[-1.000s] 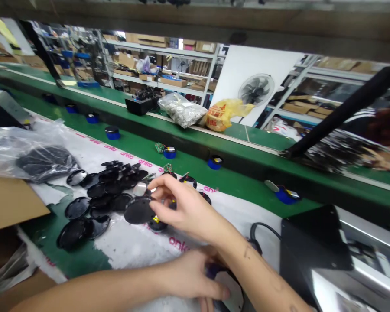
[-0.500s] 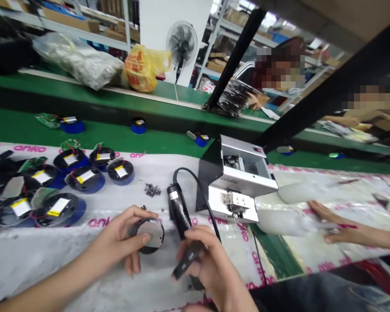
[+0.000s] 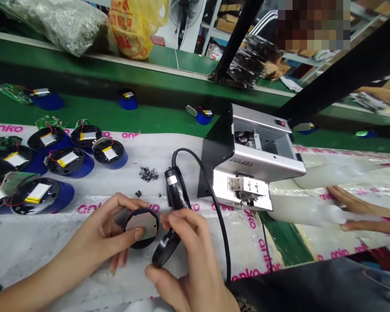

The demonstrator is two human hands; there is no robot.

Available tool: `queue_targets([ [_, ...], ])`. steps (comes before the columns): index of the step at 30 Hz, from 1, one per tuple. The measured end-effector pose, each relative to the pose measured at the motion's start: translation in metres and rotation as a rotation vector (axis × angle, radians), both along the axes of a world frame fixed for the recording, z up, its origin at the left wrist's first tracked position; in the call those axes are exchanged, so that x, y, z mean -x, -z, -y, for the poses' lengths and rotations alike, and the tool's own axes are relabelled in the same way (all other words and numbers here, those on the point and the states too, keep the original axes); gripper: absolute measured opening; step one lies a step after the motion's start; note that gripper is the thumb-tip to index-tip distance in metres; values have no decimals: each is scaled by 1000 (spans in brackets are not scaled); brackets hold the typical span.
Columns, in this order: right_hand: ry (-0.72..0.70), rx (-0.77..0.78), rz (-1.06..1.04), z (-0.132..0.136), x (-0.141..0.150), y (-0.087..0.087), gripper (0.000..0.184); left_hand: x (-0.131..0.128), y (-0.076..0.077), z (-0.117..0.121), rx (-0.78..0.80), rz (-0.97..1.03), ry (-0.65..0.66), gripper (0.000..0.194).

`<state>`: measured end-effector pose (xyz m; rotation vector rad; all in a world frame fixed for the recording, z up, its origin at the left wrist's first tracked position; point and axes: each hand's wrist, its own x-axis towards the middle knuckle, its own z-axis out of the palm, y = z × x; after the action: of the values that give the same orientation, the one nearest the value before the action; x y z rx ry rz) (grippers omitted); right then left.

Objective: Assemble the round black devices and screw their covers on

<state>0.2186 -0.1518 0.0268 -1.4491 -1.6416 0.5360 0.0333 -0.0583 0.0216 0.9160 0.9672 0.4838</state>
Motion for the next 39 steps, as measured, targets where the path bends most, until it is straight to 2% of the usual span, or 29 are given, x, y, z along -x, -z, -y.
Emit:
queue_targets([
  [2,-88,-19,-29,-1,-3,3,58,1,0,0,18,14,36,32],
  [4,-115,-35,-15,-2,-5,4,63,2,0,0,-9,30,58,30],
  [8,-95,-38,101,-5,-5,0,63,1,1,1,-75,42,39,17],
  [19,-132,-70,194,-8,0,-2,61,1,3,1,-100,56,52,16],
  [24,-212,-63,366,-17,2,-11,59,2,3,-3,-108,111,61,14],
  [27,-299,33,514,-31,3,-21,54,8,7,-6,-70,212,104,15],
  [30,-341,80,567,-43,3,-28,53,14,13,-8,8,330,147,20],
  [34,-414,101,564,-49,-1,-29,55,18,18,-10,51,415,71,32],
  [36,-434,117,564,-48,-3,-28,55,19,18,-12,81,426,69,31],
  [39,-421,120,594,-47,-2,-28,57,20,20,-15,136,434,139,23],
])
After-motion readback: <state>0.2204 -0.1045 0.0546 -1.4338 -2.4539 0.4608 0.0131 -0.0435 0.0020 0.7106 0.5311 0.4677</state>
